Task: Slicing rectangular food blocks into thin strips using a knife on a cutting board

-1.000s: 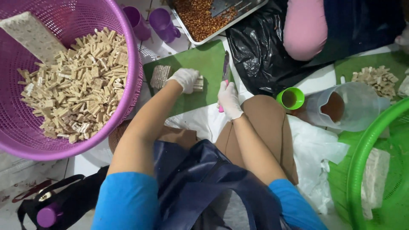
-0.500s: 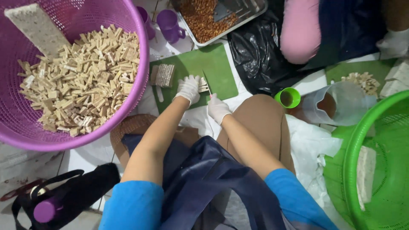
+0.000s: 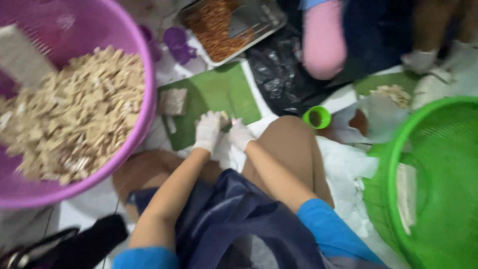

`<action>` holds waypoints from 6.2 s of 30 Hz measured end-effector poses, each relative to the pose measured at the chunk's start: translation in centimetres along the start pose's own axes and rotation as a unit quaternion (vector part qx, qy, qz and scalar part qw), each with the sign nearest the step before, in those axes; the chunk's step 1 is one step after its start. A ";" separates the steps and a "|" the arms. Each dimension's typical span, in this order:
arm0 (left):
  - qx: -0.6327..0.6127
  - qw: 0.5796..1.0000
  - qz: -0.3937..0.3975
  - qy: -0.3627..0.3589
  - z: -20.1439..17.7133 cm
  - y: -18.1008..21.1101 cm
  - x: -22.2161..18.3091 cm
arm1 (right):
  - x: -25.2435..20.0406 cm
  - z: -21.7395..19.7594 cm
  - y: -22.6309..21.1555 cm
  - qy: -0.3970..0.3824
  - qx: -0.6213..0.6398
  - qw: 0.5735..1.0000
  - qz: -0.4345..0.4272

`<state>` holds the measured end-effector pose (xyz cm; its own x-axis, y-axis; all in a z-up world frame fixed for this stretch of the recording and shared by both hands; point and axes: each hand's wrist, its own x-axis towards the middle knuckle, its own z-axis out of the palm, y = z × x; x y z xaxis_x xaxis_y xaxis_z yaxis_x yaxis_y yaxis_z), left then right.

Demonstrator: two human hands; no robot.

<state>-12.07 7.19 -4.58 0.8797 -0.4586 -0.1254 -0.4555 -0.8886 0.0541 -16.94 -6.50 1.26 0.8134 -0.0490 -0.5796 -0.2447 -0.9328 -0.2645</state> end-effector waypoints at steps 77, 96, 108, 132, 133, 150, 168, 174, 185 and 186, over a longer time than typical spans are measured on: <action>-0.250 0.935 -0.237 0.083 -0.3 -2.3 5.1 | 1.3 2.9 0.3 0.065 0.092 0.994 -0.001; -0.255 0.919 -0.301 0.018 -4.0 -2.6 2.5 | 0.7 4.4 1.5 0.038 0.106 0.993 -0.047; -0.299 0.912 -0.281 -0.025 0.2 -2.6 2.8 | -1.0 2.8 -1.0 0.021 0.054 0.998 -0.004; -0.448 0.852 -0.270 -0.007 -0.8 -3.6 3.1 | 2.0 5.2 0.1 -0.058 0.047 0.997 -0.005; -0.464 0.842 -0.276 -0.004 -0.6 -3.8 3.0 | 0.9 4.0 -0.2 -0.037 0.092 0.995 -0.006; -0.433 0.875 -0.209 0.058 0.6 -4.3 3.3 | 2.4 6.1 -0.2 -0.022 0.062 0.998 -0.014; -0.521 0.816 -0.252 -0.004 2.4 -4.7 3.8 | 0.1 4.0 -1.9 -0.020 0.075 0.997 -0.018; -0.569 0.770 -0.286 -0.034 3.3 -5.4 3.6 | -1.1 2.9 -1.9 -0.036 0.111 0.993 0.004; -0.494 0.842 -0.217 0.007 2.5 -5.0 3.7 | 0.2 4.5 -2.1 0.000 0.035 0.999 -0.027; -0.493 0.843 -0.216 0.004 2.1 -4.7 2.9 | -0.3 4.8 -2.1 -0.001 0.037 0.999 -0.025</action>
<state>-7.63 10.04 -7.30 0.9370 -0.0865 -0.3383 0.2393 -0.5468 0.8023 -19.14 -2.82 -1.71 0.8239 -0.0025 -0.5667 -0.2423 -0.9055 -0.3482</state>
